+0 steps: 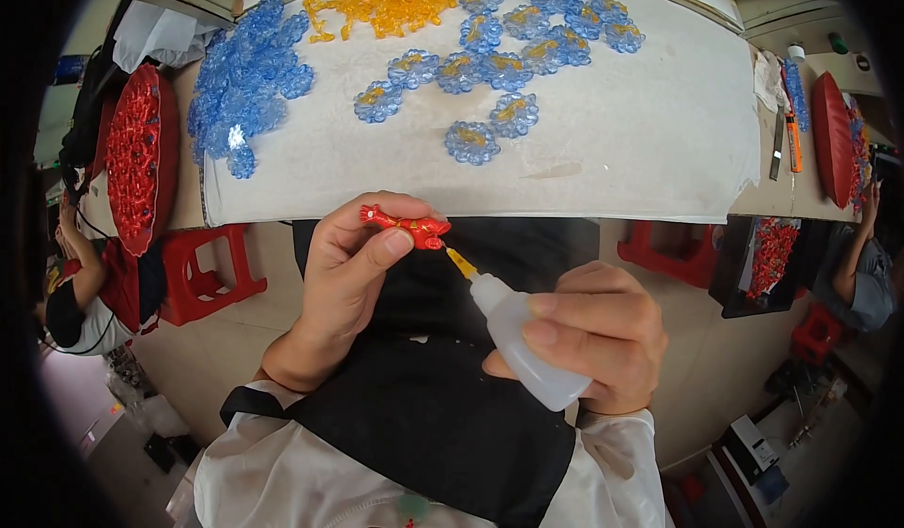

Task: The person applies glue to figurines using a glue dispenser bottle, attaches bases to them, and places the assembled figurines into a round tray.

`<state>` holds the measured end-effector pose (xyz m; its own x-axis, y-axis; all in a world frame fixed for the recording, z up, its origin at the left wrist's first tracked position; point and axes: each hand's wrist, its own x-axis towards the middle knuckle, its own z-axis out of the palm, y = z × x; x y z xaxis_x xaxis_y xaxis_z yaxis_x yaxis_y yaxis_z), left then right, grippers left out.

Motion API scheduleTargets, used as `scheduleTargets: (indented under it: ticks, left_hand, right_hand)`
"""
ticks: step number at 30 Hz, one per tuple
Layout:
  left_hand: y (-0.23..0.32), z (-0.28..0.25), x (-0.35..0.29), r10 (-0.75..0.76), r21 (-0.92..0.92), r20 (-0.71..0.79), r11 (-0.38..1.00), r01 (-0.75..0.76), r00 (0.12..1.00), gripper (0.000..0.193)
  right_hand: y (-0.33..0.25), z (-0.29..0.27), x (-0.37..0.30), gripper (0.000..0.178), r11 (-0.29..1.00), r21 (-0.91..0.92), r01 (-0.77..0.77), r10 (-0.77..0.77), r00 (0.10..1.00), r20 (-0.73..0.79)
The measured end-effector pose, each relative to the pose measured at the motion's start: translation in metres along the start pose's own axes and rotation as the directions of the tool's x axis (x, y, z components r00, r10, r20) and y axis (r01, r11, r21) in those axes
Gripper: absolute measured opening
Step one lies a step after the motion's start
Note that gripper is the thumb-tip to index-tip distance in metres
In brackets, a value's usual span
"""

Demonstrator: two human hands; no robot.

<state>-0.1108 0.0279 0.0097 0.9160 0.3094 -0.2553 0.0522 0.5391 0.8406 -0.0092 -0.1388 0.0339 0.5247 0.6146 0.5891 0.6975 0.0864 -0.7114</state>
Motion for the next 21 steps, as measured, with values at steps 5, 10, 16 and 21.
scheduleTargets:
  ticks: [5, 10, 16, 21]
  left_hand:
    - [0.0001, 0.0010, -0.0008, -0.013, -0.011, -0.024, 1.000, 0.013, 1.000, 0.020]
    - [-0.0014, 0.0004, 0.0005, -0.083, -0.125, -0.018, 0.989, 0.080, 0.996, 0.021]
    - [-0.0041, -0.0016, 0.0004, -0.136, -0.214, -0.002, 0.968, 0.132, 0.991, 0.022]
    - [-0.0060, -0.0011, 0.0012, -0.202, -0.355, 0.028, 0.914, 0.199, 0.979, 0.023]
  right_hand:
    - [0.0015, 0.0004, -0.0008, 0.043, 1.000, 0.003, 0.004, -0.005, 0.999, 0.031]
    - [0.0044, -0.0003, 0.0010, 0.043, 1.000, -0.004, 0.024, -0.024, 0.998, 0.058]
    - [0.0050, 0.0029, 0.0028, 0.043, 0.998, 0.056, -0.003, 0.002, 1.000, 0.030]
    - [0.0059, 0.0025, 0.0013, 0.044, 0.998, -0.020, 0.060, -0.058, 0.996, 0.071]
